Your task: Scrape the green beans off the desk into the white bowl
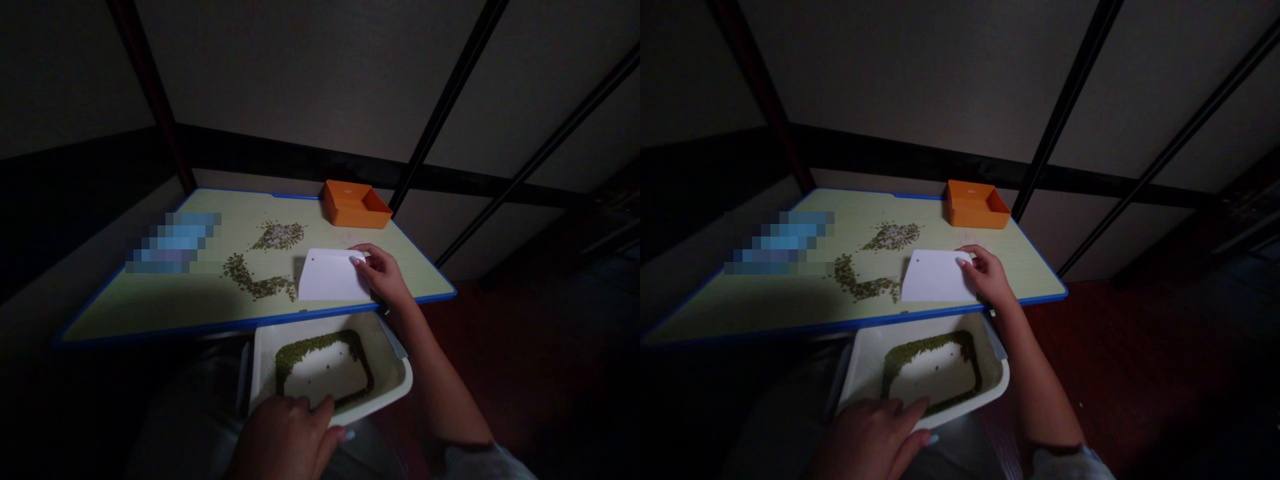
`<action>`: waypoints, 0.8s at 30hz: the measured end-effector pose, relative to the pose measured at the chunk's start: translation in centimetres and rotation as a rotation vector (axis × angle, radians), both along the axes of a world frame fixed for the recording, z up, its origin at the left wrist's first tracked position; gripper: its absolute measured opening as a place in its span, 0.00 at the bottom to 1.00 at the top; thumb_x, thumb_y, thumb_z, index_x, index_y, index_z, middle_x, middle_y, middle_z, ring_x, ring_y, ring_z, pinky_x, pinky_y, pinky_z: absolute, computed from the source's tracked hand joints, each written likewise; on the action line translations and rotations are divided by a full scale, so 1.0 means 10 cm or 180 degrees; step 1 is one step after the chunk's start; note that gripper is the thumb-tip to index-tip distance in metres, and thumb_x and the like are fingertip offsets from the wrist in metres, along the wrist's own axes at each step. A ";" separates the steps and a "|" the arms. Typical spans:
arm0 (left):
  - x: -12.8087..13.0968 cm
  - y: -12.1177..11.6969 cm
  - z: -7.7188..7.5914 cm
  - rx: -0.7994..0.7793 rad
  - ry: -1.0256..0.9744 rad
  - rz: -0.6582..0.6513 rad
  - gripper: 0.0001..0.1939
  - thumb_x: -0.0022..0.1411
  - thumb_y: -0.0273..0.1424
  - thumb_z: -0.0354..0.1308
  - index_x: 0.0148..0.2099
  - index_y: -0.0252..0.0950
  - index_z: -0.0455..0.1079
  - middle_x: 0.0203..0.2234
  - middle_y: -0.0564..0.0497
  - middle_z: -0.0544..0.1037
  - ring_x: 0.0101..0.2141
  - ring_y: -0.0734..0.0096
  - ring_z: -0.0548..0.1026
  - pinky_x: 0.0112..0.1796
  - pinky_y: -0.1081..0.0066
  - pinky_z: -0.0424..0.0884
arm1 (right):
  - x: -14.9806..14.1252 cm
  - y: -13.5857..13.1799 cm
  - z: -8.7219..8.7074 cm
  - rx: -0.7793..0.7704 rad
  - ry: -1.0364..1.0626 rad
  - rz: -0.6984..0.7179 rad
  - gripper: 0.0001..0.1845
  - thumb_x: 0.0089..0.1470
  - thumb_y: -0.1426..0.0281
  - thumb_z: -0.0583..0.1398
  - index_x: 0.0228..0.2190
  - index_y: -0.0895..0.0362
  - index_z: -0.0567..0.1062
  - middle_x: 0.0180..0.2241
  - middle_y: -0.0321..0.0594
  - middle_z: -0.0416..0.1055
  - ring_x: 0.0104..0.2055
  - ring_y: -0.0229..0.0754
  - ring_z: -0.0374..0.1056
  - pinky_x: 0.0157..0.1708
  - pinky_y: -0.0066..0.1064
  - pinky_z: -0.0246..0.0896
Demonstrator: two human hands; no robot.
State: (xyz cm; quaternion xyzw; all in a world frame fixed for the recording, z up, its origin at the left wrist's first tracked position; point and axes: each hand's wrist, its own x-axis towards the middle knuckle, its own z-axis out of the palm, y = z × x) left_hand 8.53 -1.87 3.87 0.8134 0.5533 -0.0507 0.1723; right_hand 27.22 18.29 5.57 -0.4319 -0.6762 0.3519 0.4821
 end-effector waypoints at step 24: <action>0.00 0.00 0.03 -0.0026 0.0019 0.0028 0.12 0.68 0.38 0.54 0.49 0.46 0.76 0.34 0.48 0.84 0.35 0.54 0.82 0.37 0.58 0.76 | -0.01 -0.01 -0.01 -0.0071 0.0025 -0.0026 0.21 0.48 0.57 0.66 0.39 0.59 0.77 0.18 0.28 0.59 0.20 0.32 0.50 0.20 0.25 0.41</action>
